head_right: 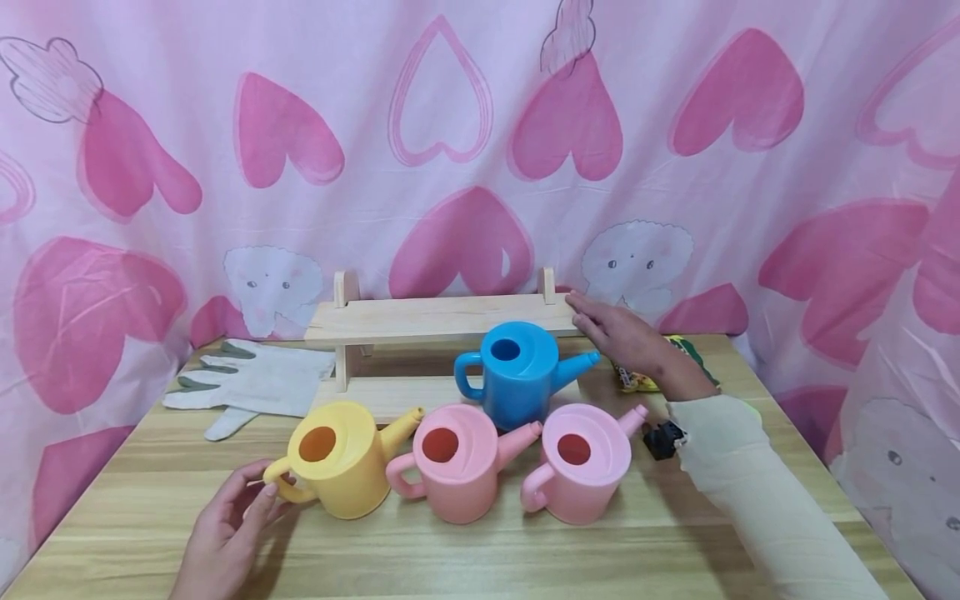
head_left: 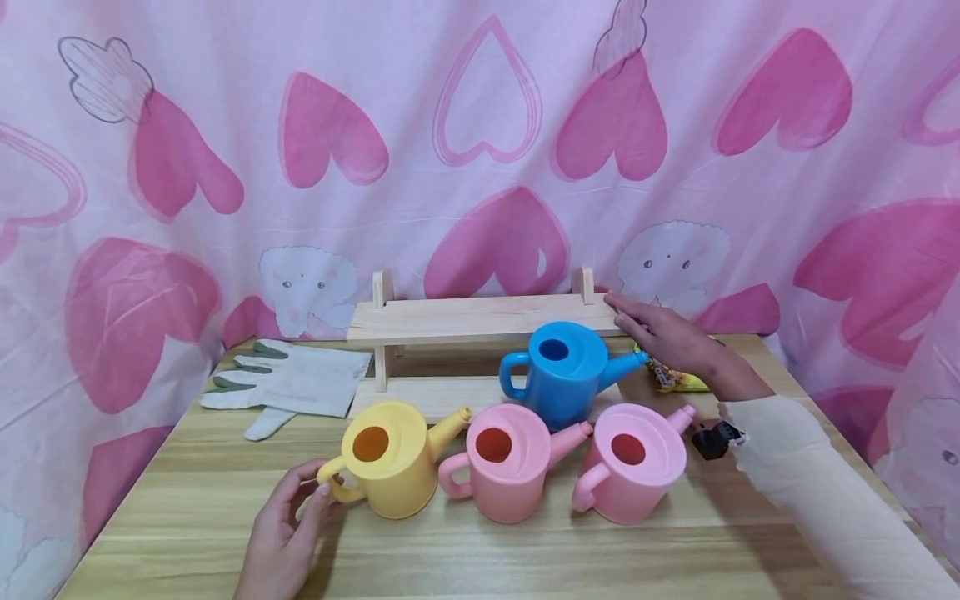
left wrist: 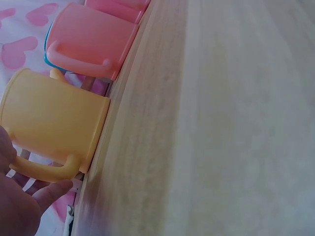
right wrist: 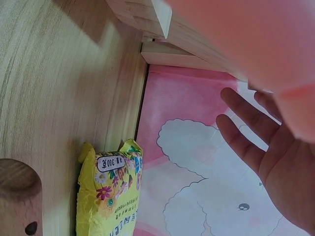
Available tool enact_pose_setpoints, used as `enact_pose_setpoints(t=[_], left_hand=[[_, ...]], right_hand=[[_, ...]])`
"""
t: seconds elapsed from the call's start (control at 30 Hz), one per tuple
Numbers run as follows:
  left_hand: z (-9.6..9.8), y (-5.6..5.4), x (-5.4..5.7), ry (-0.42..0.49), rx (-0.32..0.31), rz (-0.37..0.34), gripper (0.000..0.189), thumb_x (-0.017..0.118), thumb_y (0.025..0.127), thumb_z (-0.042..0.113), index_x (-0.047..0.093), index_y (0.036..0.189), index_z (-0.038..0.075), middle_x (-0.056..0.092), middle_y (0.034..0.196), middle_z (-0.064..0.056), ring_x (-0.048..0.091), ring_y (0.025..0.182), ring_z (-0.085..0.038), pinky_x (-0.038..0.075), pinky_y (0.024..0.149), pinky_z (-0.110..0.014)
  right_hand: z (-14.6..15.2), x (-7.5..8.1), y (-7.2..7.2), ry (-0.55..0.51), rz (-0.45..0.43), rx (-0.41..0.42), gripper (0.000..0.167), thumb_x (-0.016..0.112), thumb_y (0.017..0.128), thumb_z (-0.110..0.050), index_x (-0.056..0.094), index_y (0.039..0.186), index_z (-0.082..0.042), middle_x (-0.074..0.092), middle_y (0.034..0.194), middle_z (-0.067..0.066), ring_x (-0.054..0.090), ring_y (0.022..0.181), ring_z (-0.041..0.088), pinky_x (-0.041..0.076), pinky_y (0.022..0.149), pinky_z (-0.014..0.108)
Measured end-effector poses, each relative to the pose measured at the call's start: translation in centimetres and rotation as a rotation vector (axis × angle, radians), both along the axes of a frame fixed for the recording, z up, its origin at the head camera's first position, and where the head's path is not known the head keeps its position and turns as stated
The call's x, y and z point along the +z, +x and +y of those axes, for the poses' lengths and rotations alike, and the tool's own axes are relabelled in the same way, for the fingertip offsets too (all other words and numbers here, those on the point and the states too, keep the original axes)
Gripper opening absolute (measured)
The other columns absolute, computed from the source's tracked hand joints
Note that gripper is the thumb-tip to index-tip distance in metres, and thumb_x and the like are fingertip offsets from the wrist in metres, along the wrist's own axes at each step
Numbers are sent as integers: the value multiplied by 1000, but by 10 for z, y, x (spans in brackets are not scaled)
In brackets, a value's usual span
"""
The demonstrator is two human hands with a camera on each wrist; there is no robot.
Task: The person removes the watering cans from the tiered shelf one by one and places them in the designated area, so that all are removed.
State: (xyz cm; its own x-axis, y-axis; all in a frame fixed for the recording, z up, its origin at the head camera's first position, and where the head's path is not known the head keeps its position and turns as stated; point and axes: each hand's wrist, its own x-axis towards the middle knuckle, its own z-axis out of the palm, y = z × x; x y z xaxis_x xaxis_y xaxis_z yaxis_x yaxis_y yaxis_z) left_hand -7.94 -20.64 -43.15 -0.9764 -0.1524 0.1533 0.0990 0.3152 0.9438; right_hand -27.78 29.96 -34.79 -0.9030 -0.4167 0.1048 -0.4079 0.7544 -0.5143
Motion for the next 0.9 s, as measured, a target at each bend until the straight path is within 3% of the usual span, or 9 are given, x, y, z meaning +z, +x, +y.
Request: enact_pose_setpoints(t=[0.37,0.53,0.7,0.9], left_hand=[[0,1,0,7,-11,27,26,56,107,5,55,131,-4,56,126,-13,62,111,-12,60,85,-33],[-1,-1,2,-40,3,42,29,62,104,8,58,131,-2,58,126,-13,60,110,-5,57,85,-22],[-4,-6,11,-110,-21,127,29,62,103,4,58,131,-2,61,127,-13,57,112,-3,49,92,-13],[-5,-20,34,-184,-70,274,26,62,100,-5,59,127,-3,62,123,-8,58,115,-10,48,96,-15]], right_hand=[[-1,0,1,-8,11,3,61,46,111,-37,28,163,-12,26,166,16,25,148,49,36,108,67],[-2,0,1,-8,15,1,61,47,111,-38,28,163,-13,27,166,15,26,148,49,36,108,68],[-1,0,2,5,22,-4,61,47,111,-37,29,163,-13,28,165,17,26,147,50,36,107,69],[-1,1,3,0,21,-4,61,47,111,-37,29,163,-12,29,165,17,27,147,49,37,107,68]])
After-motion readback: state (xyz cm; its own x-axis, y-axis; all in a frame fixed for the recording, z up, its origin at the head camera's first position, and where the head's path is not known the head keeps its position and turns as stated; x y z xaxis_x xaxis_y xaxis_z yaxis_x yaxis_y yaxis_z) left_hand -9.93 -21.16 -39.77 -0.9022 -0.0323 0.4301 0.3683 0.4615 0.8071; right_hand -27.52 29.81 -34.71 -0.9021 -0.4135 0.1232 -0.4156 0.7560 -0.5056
